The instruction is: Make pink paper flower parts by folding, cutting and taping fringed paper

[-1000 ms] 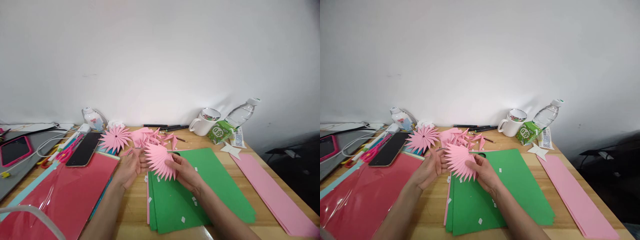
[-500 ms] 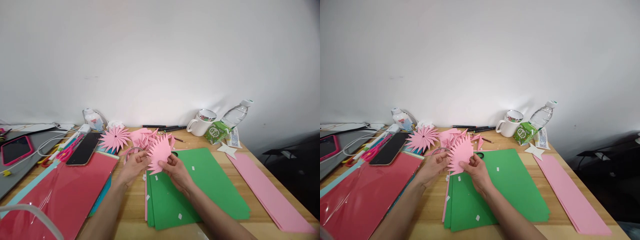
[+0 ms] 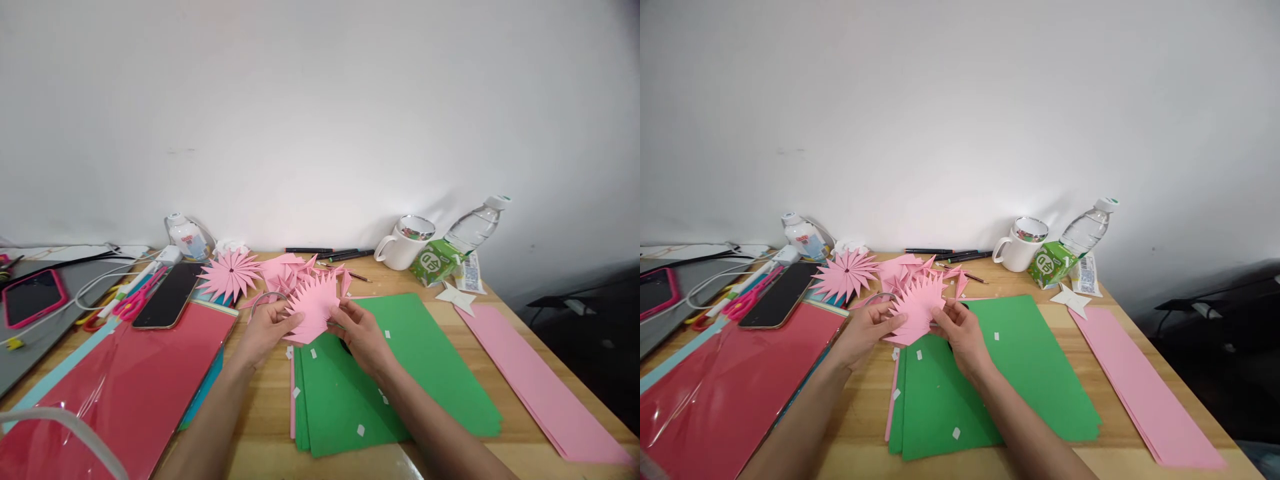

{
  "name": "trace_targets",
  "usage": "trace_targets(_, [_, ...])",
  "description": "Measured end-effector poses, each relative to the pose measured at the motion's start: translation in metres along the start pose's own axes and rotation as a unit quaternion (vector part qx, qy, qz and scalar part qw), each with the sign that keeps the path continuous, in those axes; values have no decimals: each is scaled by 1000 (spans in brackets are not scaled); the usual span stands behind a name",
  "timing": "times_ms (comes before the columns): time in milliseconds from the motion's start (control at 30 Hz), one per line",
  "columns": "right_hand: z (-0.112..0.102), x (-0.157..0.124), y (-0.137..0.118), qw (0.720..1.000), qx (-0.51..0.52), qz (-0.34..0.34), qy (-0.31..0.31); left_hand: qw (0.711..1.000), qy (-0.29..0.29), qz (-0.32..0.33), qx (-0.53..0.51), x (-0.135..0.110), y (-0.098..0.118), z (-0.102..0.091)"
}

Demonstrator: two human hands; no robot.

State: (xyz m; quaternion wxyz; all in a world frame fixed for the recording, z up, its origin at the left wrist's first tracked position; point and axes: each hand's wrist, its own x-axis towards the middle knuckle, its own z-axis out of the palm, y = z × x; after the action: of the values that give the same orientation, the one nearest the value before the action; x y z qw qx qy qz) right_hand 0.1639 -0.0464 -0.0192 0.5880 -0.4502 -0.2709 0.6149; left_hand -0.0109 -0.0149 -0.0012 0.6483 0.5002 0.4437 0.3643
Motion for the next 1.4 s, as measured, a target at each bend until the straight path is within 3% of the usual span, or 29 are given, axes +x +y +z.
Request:
trace_targets(100, [-1, 2, -1, 1000, 24, 17, 6, 999, -29, -24, -34, 1, 0, -1])
trace_targets(267, [-1, 4, 3, 995, 96, -1, 29, 991, -36, 0, -131, 1, 1, 5])
trace_targets(533, [2, 2, 10, 996, 70, 0, 49, 986, 99, -20, -136, 4, -11, 20])
trace_targets(900, [0, 2, 16, 996, 45, -25, 77, 990, 106, -1, -92, 3, -11, 22])
trace_targets(1233, [-1, 3, 12, 996, 66, -19, 61, 990, 102, 10, -92, 4, -5, 18])
trace_targets(1333, [-6, 7, 4, 994, 68, -35, 82, 977, 164, 63, -121, 6, 0, 7])
trace_targets(1400, [-10, 10, -1, 992, 73, -46, 90, 955, 244, 105, -129, 7, 3, -1])
